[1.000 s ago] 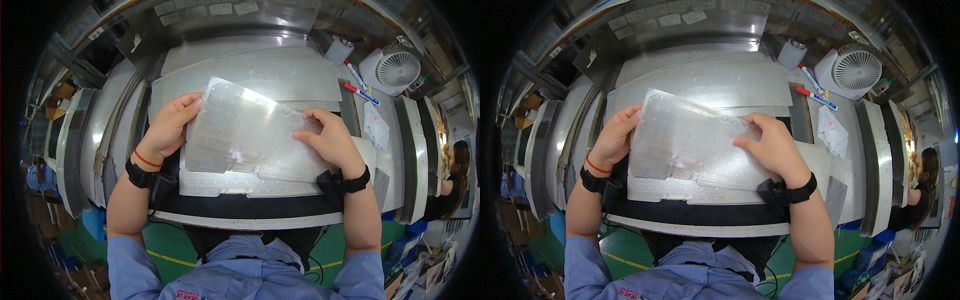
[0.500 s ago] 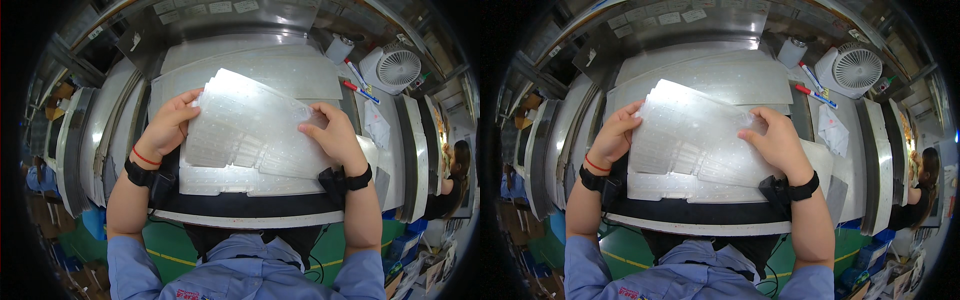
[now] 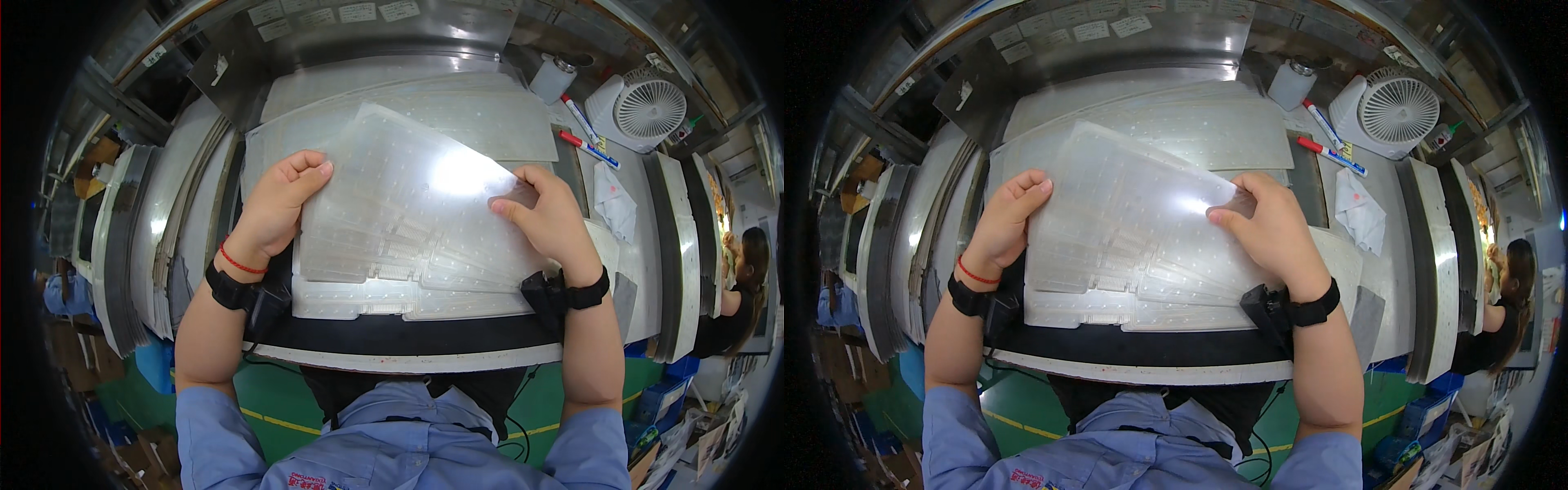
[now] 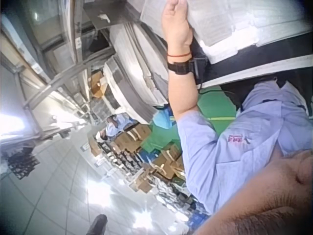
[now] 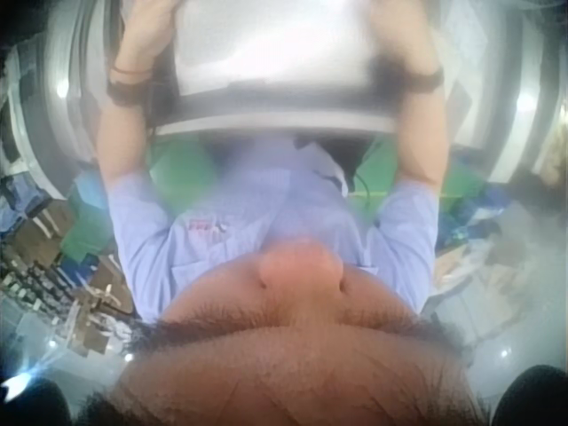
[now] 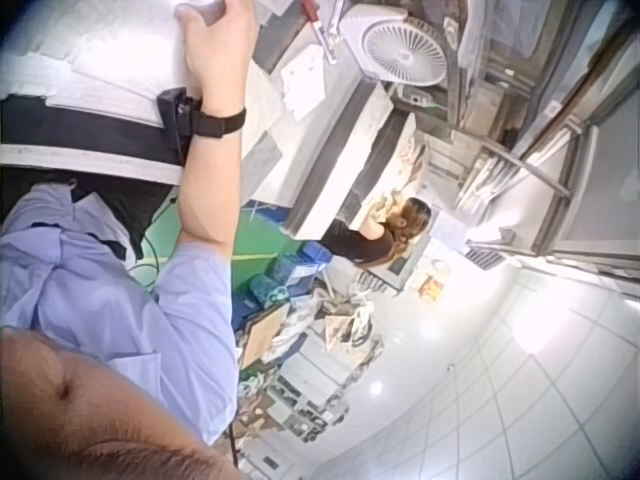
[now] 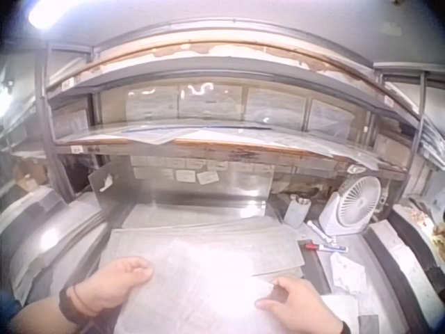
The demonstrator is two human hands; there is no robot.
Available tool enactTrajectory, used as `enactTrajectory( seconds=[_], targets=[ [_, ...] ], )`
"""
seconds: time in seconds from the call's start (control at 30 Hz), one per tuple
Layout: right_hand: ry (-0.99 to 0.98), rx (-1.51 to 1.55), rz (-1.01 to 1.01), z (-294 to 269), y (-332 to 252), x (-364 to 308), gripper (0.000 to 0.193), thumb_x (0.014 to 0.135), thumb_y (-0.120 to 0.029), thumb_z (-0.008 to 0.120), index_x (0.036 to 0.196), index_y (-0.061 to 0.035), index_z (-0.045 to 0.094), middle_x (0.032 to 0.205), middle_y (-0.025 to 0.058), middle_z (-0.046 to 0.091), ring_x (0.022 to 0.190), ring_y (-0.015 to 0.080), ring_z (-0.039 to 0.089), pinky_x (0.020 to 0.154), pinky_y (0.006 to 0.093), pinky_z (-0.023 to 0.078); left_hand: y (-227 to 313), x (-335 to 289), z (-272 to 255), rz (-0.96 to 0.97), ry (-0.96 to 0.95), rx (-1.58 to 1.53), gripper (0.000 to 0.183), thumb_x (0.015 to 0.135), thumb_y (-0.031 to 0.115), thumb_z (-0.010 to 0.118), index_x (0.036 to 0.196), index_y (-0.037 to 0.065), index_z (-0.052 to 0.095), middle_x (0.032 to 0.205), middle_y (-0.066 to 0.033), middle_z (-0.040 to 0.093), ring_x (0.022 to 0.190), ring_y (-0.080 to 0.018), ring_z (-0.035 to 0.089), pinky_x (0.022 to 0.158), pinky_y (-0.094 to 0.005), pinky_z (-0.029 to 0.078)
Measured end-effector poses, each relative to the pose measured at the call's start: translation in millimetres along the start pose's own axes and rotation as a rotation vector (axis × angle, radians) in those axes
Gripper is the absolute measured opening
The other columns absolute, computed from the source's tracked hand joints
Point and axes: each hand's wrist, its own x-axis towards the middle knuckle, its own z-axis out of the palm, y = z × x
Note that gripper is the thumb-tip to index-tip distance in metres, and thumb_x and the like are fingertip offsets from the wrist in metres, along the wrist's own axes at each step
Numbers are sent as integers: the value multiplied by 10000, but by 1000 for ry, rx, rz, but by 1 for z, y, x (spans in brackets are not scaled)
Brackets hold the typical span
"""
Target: The recorder is inspecting, sorting, and stacking translucent plastic sheets, possibly keyboard membranes, at a factory workstation.
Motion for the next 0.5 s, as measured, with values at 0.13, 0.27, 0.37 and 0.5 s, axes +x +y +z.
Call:
enactTrajectory(
  seconds=[0.13,0.27,0.37,0.5],
  targets=[
    [-10,1,3,1,3,0,379,785,-189,828,1040,36,661,939,196,679,865,321,663,814,379,510,-2,2,-1,-6,7,5,261,1045,156,587,1252,0,605,1105,-66,711,973,-107,678,901,-263,549],
    [0,63,-54,9,9,-1,409,796,-186,817,1110,30,669,957,205,687,907,335,673,868,382,515,6,-2,9,42,-44,-84,343,1054,132,548,1359,-26,539,1188,-104,696,1049,-143,680,959,-298,544],
    [-38,14,-41,7,8,0,437,815,-157,796,1191,20,659,1069,168,699,1021,286,666,950,348,494,9,-3,10,22,-83,-104,409,1058,110,520,1434,-45,473,1250,-130,680,1113,-172,678,1001,-325,538],
    [-83,-40,-74,2,3,-1,465,805,-183,807,1186,33,652,1140,188,678,1086,319,641,975,365,481,10,-2,5,-19,-104,-113,452,1051,86,515,1473,-52,428,1279,-145,670,1134,-184,681,1002,-327,548]
  ],
)
